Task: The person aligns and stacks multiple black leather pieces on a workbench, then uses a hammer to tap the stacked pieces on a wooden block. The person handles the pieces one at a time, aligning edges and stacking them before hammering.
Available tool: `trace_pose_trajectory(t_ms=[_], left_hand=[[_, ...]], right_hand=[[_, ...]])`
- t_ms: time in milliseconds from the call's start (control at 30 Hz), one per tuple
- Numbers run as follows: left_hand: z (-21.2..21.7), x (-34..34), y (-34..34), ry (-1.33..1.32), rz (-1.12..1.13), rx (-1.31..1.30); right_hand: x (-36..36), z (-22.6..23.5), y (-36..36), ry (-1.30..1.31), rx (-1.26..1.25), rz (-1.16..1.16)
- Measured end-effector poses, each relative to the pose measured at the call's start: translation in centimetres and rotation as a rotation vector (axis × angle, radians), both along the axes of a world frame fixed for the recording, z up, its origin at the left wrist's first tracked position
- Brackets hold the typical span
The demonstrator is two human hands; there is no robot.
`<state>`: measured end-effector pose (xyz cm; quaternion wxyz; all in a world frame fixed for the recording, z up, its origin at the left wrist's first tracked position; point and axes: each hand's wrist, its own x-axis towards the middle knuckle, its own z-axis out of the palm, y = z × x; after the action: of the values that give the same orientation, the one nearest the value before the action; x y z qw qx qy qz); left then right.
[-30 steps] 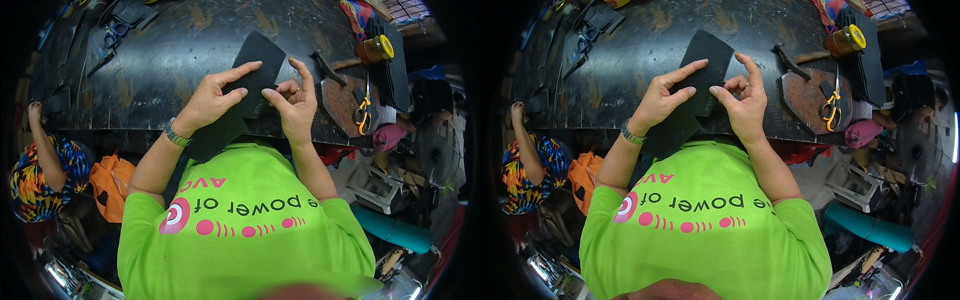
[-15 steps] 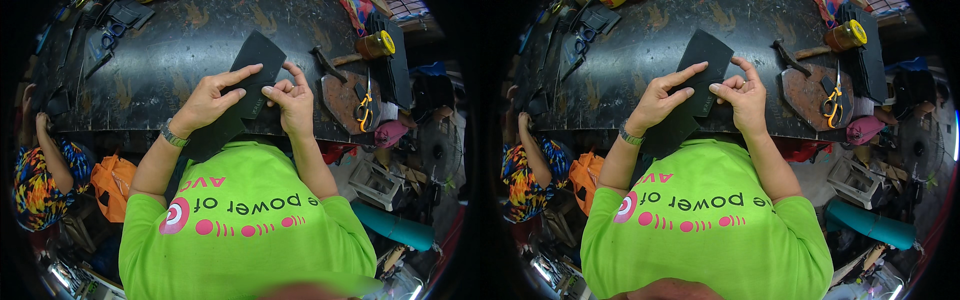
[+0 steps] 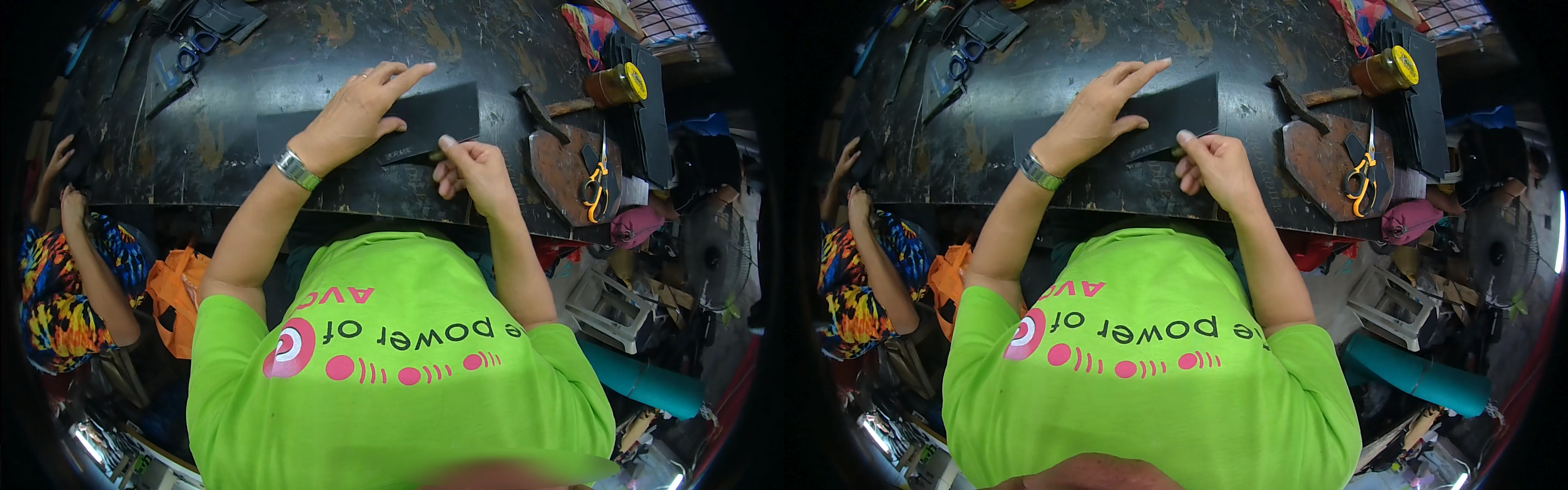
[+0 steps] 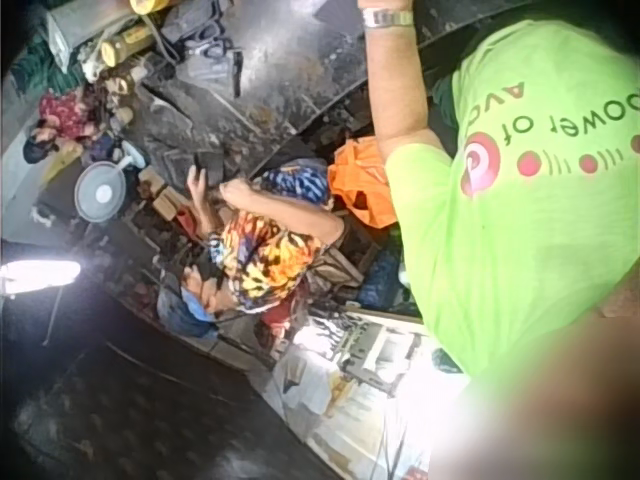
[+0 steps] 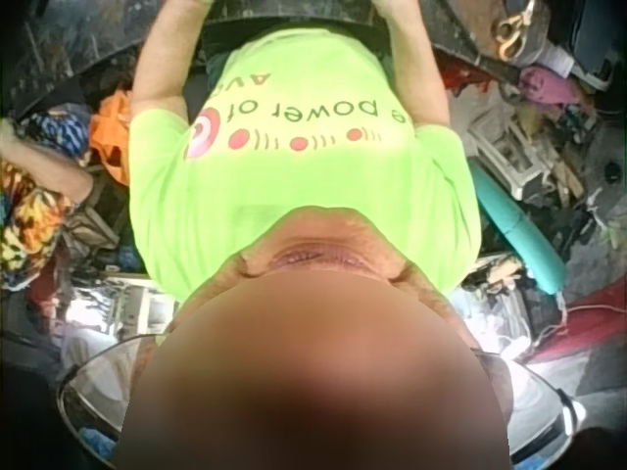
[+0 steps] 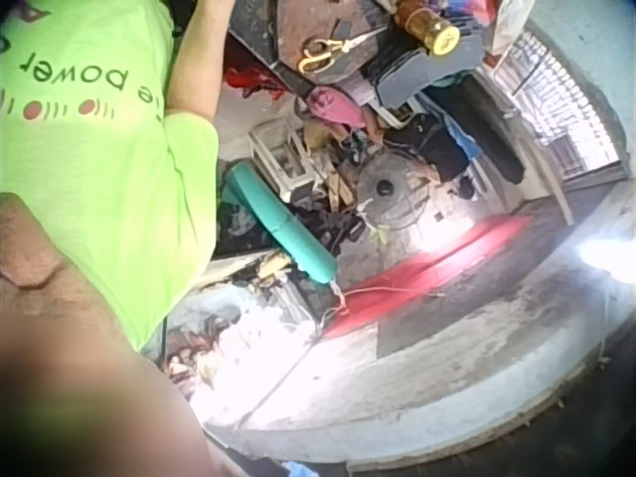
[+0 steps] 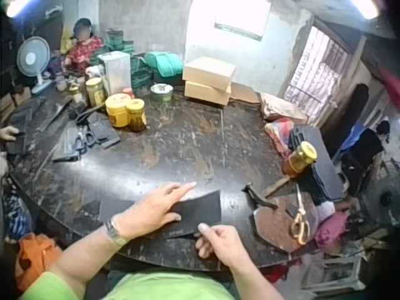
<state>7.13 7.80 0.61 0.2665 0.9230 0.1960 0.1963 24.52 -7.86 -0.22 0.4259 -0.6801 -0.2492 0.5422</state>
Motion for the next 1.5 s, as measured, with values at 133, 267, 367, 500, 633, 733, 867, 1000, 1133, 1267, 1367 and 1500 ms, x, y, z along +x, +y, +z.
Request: trace_pose_trajectory(t_ms=[133, 267, 367, 500, 633, 733, 867, 1000, 1133, 1267, 1367, 1500], left_hand=[[-2.0, -1.1, -2.3, 0.081, 0.160, 0.261], [-4.2, -2.2, -4.3, 0.058, 0.227, 0.242], [-5.2, -3.0, -4.2, 0.154, 0.184, 0.251], [-5.0, -5.5, -3.3, 0.172, 0.182, 0.231], [-3.9, -7.9, -2.4, 0.314, 0.229, 0.248], [-3.7, -8.7, -2.1, 0.361, 0.262, 0.238], [-4.0, -9.9, -1.8, 0.332, 0.328, 0.287], [-3.9, -10.6, -1.9, 0.356, 0.428, 0.258], [-3.7, -8.8, -3.4, 0.422, 0.589, 0.508], [-3.7, -6.4, -4.1, 0.217, 0.218, 0.325], [-3.8, -6.0, -4.0, 0.267, 0.187, 0.236], [-3.9, -6.5, -3.4, 0.235, 0.179, 0.201]], right_hand=[[-0.7, 3.1, -1.1, -0.377, 0.017, 0.324], [-4.9, 2.6, -0.6, -0.119, 0.655, 0.200], [-6.0, 0.2, 1.5, -0.502, 0.728, 0.451], [-6.2, -2.7, 1.7, -1.016, 0.658, 0.666], [-5.5, -3.4, 0.3, -1.119, 0.581, 0.715], [-4.8, -3.3, -0.6, -1.154, 0.541, 0.720], [-3.9, -2.7, -2.2, -1.206, 0.459, 0.722], [-3.2, -1.3, -3.3, -1.200, 0.355, 0.721], [-3.3, 0.0, -2.1, -0.989, 0.403, 0.560], [-5.0, -1.1, 0.7, -0.992, 0.676, 0.609], [-5.5, -2.7, 2.5, -1.185, 0.477, 0.730], [-5.8, -3.8, 2.9, -1.205, 0.498, 0.619]])
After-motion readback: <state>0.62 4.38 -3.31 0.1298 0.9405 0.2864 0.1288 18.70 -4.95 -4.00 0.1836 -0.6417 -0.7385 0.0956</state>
